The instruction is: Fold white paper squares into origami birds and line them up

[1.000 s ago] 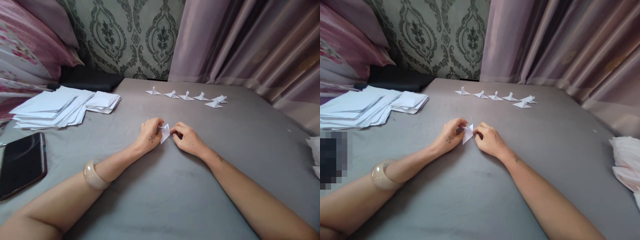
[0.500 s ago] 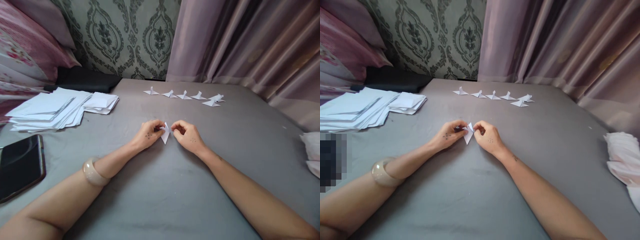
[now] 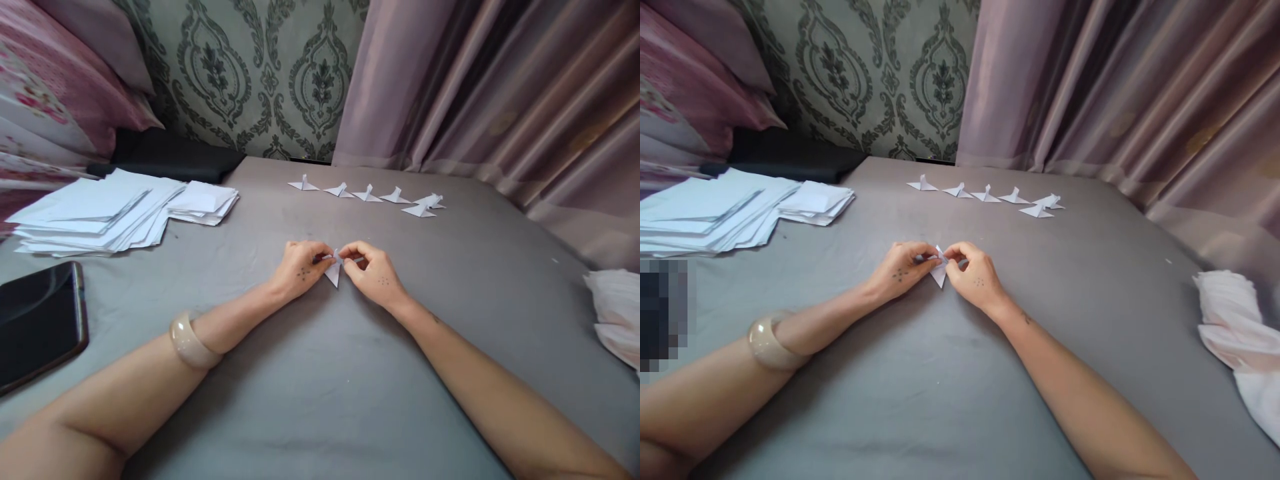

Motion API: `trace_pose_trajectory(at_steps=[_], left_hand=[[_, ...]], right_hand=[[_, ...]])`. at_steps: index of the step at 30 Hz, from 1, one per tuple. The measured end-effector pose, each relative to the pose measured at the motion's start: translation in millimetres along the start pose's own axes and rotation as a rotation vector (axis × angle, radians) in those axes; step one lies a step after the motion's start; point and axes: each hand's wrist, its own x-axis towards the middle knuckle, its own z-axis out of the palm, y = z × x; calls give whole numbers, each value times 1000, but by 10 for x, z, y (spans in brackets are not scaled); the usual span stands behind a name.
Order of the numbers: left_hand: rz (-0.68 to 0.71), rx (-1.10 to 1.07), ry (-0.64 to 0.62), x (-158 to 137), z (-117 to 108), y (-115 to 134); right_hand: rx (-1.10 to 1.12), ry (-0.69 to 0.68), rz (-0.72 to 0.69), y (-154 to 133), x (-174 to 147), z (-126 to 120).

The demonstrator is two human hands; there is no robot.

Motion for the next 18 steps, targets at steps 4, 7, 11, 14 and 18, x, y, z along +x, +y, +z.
trace_pose_trajectory(at_steps=[4, 7, 11, 14, 18], left_hand=[[5, 11, -3, 5, -4, 2], [3, 20, 1, 4, -3, -4], [-7, 24, 9, 4, -1, -10], [-4, 40, 4, 8, -2, -6], [15, 83, -12, 9, 4, -9]], right_hand=[[5, -8, 9, -2, 1, 4], [-7, -12, 5, -12, -6, 7], [-21, -5, -5, -16, -15, 15], [-6, -11, 8, -4, -12, 24], [36, -26, 50, -24, 10, 29]])
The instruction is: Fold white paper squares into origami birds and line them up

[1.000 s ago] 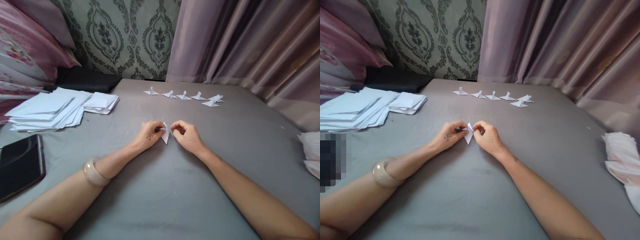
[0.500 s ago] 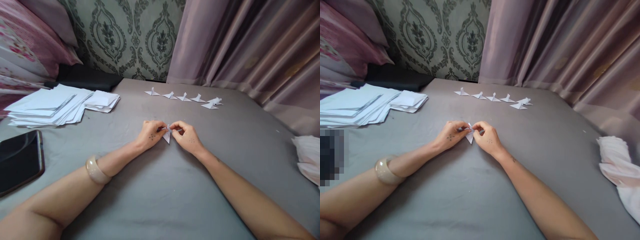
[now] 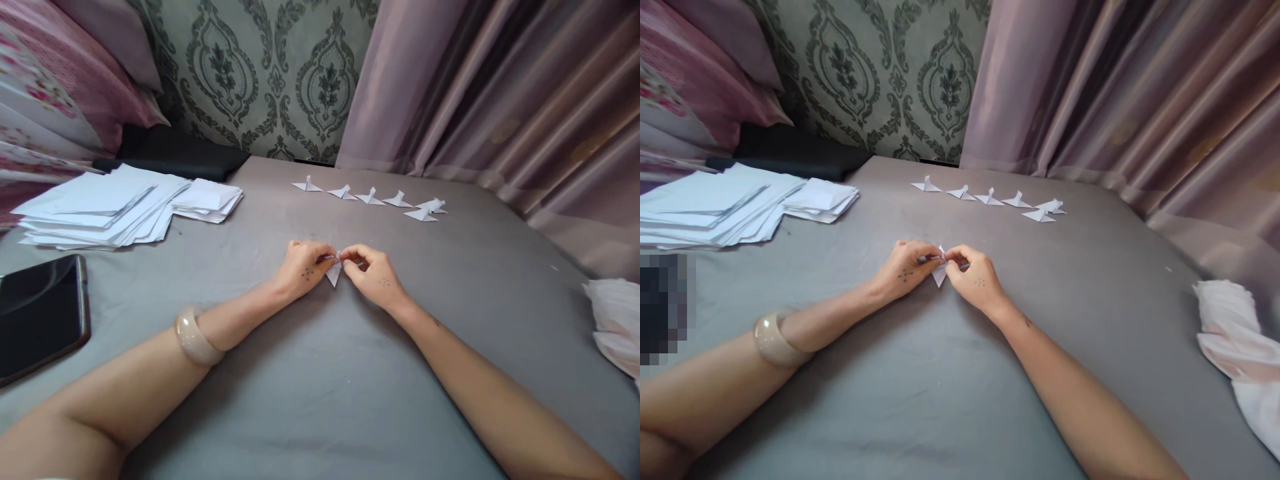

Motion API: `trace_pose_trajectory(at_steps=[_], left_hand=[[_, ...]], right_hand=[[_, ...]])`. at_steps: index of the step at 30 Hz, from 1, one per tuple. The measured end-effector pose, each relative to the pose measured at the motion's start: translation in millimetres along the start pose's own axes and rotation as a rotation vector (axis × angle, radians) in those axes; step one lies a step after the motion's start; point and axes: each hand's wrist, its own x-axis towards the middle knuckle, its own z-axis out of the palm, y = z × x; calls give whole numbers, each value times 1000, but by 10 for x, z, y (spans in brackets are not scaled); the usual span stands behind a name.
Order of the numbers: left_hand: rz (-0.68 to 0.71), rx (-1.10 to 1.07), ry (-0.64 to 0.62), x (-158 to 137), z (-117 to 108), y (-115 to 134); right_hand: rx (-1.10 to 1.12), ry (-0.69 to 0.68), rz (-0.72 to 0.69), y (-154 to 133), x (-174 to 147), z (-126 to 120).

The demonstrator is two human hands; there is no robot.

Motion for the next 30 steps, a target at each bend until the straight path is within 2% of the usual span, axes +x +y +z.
trace_pose_trajectory(at_steps=[7, 12, 20, 30], left_hand=[[56, 92, 17, -2, 45, -65], [48, 62, 5, -6, 33, -56], [9, 14, -19, 3, -7, 11], [17, 18, -26, -4, -6, 3]], right_hand=[[22, -30, 102, -130, 65, 2], [58, -36, 198, -116, 98, -10], [250, -97, 435, -100, 140, -78], [535, -193, 625, -98, 157, -123]])
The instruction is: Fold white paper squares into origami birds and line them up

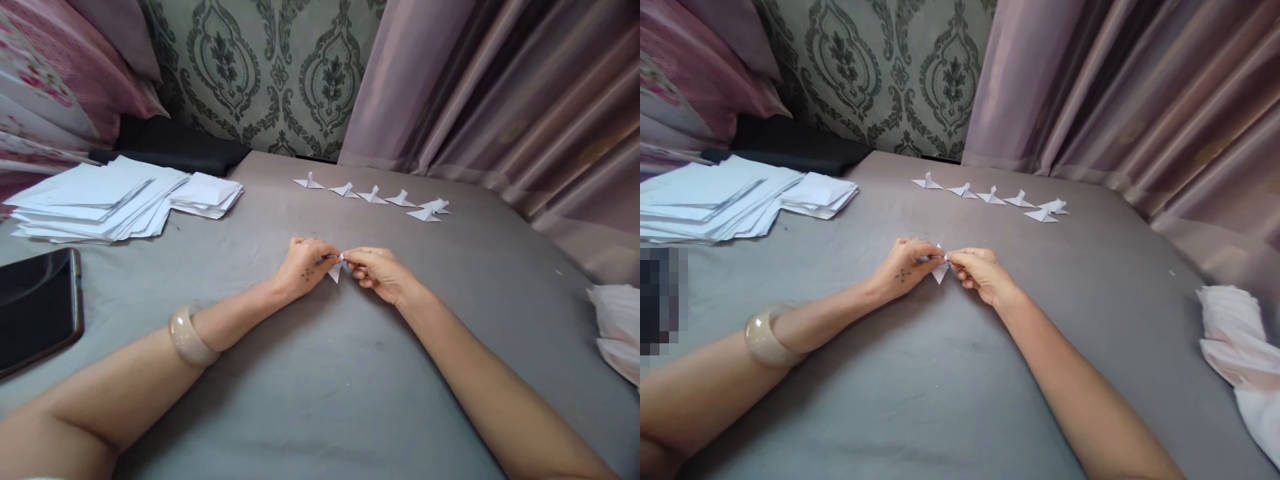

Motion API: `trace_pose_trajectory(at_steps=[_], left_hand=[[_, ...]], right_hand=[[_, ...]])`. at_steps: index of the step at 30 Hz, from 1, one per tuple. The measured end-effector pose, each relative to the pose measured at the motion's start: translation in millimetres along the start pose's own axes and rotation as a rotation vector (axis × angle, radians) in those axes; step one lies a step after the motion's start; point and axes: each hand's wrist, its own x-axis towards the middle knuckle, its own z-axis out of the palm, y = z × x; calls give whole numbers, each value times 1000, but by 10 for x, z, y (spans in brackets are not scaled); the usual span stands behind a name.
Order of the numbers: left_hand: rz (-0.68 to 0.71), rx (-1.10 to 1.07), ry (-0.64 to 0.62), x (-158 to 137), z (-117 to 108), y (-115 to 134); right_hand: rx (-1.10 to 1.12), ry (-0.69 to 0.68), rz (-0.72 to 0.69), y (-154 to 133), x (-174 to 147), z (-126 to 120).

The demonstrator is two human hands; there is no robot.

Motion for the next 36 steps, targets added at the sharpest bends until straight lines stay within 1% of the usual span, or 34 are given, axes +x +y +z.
trace_pose_trajectory(at_steps=[5, 8, 12, 16, 20, 24, 31, 36], left_hand=[[5, 6, -12, 0, -1, 2], [-4, 3, -25, 5, -10, 12], [-20, -27, -7, 8, -13, 26], [-21, -92, 11, 3, -6, 25], [10, -183, 22, 1, 6, -1], [32, -215, 33, 5, 13, -35], [33, -240, 60, 11, 22, -65], [-7, -232, 75, 14, 34, -85]], right_hand=[[62, -24, 44, -13, -9, 12], [51, -17, 32, 0, -4, 11], [32, -31, 2, 25, 9, 1], [-5, -16, -25, 32, 8, -4], [-18, 10, 2, 17, -4, 0], [-35, 7, 2, 19, 5, -5], [-125, -6, -78, 39, 2, -21], [-243, -11, -163, 17, -48, -53]])
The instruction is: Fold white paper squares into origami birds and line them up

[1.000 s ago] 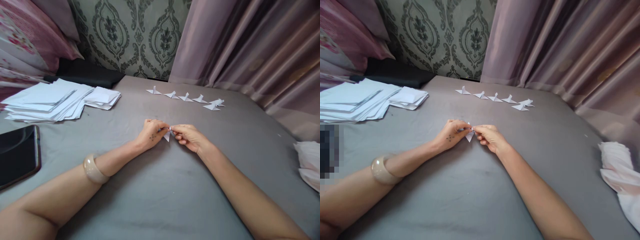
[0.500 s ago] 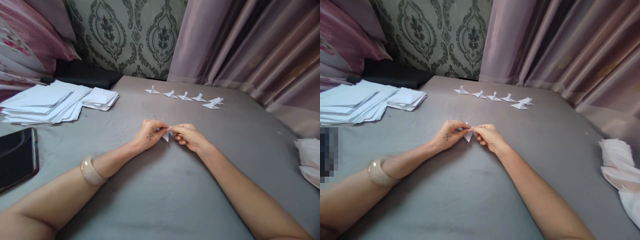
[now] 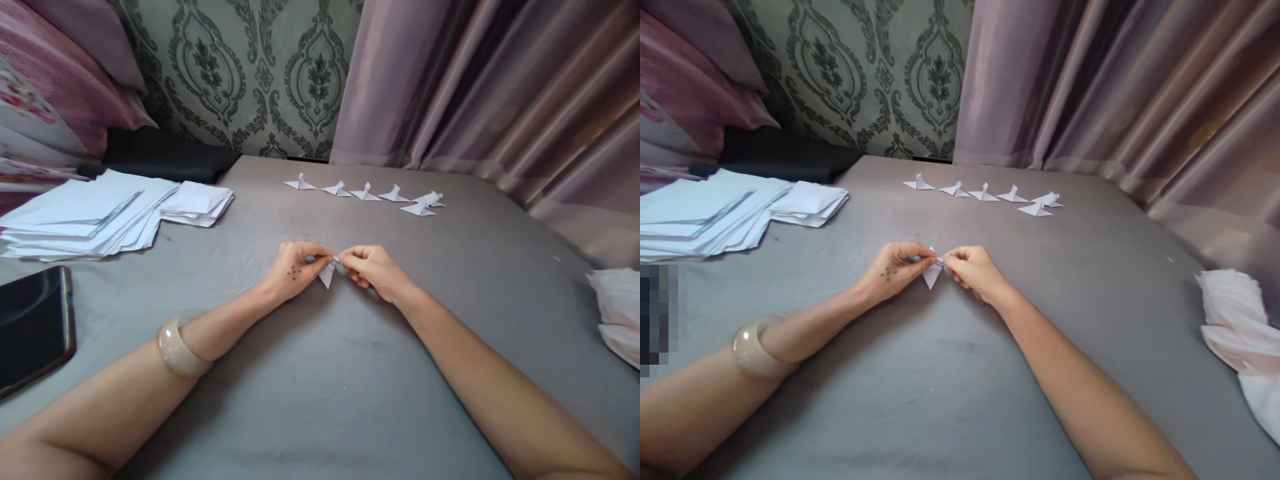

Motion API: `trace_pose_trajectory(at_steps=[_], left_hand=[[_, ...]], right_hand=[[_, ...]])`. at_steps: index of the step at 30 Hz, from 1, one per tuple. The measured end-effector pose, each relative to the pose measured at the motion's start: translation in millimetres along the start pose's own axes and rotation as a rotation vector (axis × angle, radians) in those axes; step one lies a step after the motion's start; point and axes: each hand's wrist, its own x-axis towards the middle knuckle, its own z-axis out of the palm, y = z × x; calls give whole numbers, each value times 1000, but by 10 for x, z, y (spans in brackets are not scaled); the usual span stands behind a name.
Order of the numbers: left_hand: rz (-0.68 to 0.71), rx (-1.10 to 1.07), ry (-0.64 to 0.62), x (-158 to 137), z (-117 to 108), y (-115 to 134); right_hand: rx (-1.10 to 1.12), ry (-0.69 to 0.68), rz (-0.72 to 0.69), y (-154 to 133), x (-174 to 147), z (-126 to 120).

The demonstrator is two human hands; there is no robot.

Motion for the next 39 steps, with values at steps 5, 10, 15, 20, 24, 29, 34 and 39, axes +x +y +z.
trace_pose_trajectory(at_steps=[5, 10, 15, 20, 24, 29, 34, 39], left_hand=[[-29, -29, 7, -7, -7, 14], [-16, -35, 6, -3, -14, 18], [0, -59, 7, -2, -1, -18], [-4, -77, 1, -2, 5, -25], [-9, -38, 11, 0, 3, -26], [6, -8, -4, 5, 4, -32], [1, 10, 10, 5, 7, -28], [38, 28, 18, 10, 3, -22]], right_hand=[[-203, 14, -189, 80, 12, -40], [-357, 84, -357, 143, 33, -22], [-381, 117, -380, 129, 21, -9], [-259, 53, -296, 174, 54, -33], [-236, 42, -298, 201, 75, -39], [-353, 91, -389, 180, 59, -27], [-507, 147, -514, 173, 39, -15], [-617, 191, -583, 190, 34, -5]])
